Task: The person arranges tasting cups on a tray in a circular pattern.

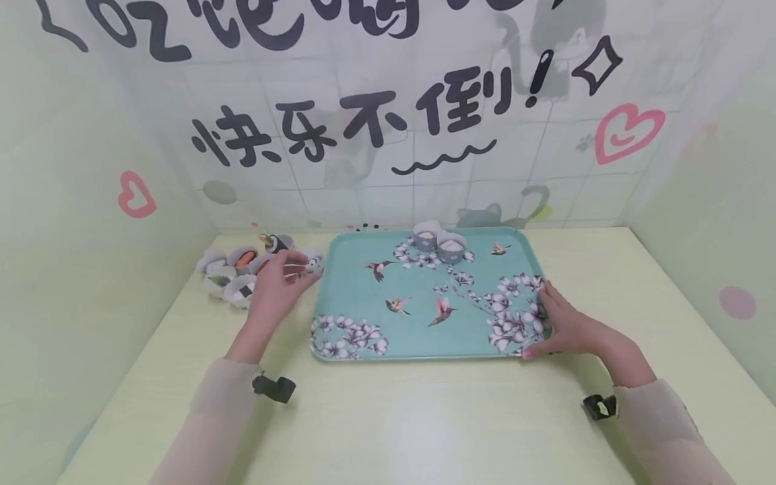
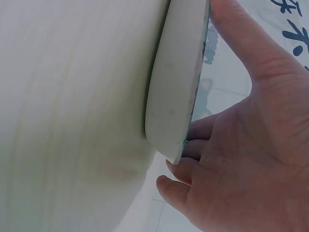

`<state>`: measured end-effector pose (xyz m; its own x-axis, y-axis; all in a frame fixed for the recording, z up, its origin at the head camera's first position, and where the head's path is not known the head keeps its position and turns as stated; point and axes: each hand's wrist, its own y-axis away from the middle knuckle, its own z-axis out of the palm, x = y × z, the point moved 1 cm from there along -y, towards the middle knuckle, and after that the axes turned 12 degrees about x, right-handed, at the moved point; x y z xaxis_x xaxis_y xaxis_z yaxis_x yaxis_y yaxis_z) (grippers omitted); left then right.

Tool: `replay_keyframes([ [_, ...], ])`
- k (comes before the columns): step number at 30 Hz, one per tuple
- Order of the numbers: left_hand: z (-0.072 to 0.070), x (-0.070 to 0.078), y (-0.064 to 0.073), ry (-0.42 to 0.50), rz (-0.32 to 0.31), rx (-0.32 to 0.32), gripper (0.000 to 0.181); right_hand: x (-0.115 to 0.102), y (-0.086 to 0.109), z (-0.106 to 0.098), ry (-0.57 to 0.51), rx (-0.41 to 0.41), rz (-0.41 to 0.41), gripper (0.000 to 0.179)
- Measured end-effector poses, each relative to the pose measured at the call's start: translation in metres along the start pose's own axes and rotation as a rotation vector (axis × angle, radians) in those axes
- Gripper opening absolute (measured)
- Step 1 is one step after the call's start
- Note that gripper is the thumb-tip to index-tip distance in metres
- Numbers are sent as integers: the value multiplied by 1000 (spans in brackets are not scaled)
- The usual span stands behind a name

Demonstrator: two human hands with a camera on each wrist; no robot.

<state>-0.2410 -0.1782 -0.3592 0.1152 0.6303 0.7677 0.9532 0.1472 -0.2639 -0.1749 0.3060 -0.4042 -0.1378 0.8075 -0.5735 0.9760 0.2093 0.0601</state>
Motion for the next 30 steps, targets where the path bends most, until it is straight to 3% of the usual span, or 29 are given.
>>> replay_keyframes([
  [13,-33,-22,6,7,-28,75,46,2,-1,1,1,-7,5,135],
  [22,-56,-49,12,-46,-120,176,52,1,-1,1,9,-7,-6,135],
  [30,-70,-65,15,-30,-210,244,55,1,0,-1,9,-11,-1,134],
])
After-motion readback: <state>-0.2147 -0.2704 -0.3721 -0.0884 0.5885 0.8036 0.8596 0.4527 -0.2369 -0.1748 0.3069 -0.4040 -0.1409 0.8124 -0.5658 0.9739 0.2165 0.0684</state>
